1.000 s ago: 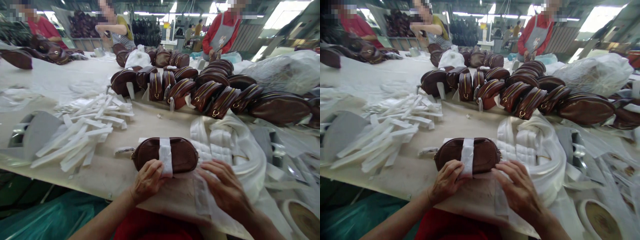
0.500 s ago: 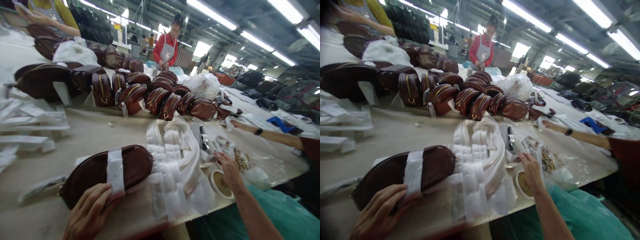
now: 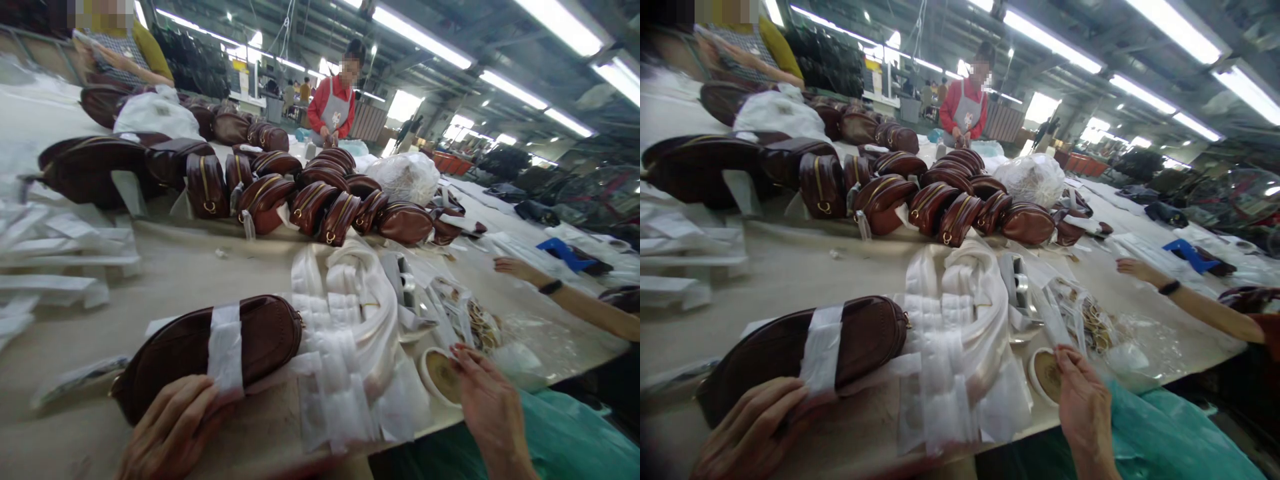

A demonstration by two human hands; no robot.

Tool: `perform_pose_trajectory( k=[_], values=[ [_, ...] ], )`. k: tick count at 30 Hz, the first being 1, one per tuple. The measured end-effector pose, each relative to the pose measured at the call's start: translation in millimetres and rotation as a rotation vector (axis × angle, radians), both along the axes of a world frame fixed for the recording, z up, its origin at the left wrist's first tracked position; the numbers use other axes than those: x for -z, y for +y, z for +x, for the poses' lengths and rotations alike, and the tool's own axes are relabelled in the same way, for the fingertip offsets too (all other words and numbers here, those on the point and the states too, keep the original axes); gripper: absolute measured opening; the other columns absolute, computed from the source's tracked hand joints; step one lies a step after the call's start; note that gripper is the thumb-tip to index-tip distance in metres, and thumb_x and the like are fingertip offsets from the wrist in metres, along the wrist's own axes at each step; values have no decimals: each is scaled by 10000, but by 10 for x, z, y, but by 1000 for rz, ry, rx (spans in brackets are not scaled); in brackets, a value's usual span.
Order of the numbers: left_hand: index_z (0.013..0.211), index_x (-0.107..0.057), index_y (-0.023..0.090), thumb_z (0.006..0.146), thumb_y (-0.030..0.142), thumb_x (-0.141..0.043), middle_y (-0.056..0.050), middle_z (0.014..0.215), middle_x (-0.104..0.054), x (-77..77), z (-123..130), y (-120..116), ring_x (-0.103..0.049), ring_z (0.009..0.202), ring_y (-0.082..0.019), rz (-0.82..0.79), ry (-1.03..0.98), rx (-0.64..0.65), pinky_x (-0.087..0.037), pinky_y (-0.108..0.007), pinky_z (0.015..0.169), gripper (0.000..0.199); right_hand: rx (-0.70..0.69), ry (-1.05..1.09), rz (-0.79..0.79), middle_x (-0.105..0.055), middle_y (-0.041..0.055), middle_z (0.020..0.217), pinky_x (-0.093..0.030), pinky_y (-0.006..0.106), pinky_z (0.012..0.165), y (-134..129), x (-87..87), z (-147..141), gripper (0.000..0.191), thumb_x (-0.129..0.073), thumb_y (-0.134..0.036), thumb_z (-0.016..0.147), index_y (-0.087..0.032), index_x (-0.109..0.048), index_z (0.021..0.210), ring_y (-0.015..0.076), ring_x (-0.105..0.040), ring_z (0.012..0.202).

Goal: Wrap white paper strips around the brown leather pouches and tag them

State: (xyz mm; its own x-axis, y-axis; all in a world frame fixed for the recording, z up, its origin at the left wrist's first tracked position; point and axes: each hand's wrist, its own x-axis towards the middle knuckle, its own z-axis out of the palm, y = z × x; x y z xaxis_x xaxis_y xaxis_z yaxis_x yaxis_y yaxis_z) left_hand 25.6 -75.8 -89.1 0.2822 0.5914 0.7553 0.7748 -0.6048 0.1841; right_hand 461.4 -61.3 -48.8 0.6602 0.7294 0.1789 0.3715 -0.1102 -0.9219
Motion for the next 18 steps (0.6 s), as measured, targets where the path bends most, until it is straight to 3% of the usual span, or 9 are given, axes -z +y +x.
perform_pose_trajectory(
  k=[3, 6, 11, 15, 18],
  values=[
    [923, -600, 107, 829, 127, -629, -78, 904, -618, -29, 16, 1, -603, 842, -183, 9, 17, 6, -472, -306, 808, 100, 30, 290, -79, -667, 38, 695, -504, 256, 562, -141, 156, -21, 431, -754, -521, 471, -165, -651, 691, 157, -613, 623],
    [912, -595, 92, 837, 122, -610, -92, 890, -613, -68, 23, 15, -600, 812, -191, 37, 49, 23, -475, -314, 772, 82, -27, 364, -201, -630, 15, 585, -439, 226, 459, -86, 188, -29, 438, -751, -508, 472, -149, -650, 701, 126, -558, 501],
    [933, -592, 95, 837, 112, -603, -95, 895, -605, -86, 4, 18, -594, 815, -199, 48, 75, 25, -471, -319, 766, 98, -91, -91, -427, -554, -10, 482, -380, 250, 443, 69, 60, 94, 428, -593, -589, 582, -168, -629, 653, 127, -486, 430],
    [984, -596, 123, 835, 107, -607, -86, 928, -597, -61, -25, 11, -586, 849, -197, 32, 79, 55, -468, -322, 799, 151, -43, -334, -449, -592, 28, 493, -380, 291, 496, 28, -3, 189, 343, -577, -545, 573, -204, -618, 570, 182, -528, 489],
    [1009, -597, 134, 810, 88, -632, -88, 951, -592, -26, -37, 16, -578, 880, -203, 12, 72, 58, -467, -327, 819, 207, -99, -544, -432, -657, 54, 595, -408, 300, 512, -107, -59, 187, 360, -509, -547, 660, -210, -638, 663, 210, -585, 538]
  ],
)
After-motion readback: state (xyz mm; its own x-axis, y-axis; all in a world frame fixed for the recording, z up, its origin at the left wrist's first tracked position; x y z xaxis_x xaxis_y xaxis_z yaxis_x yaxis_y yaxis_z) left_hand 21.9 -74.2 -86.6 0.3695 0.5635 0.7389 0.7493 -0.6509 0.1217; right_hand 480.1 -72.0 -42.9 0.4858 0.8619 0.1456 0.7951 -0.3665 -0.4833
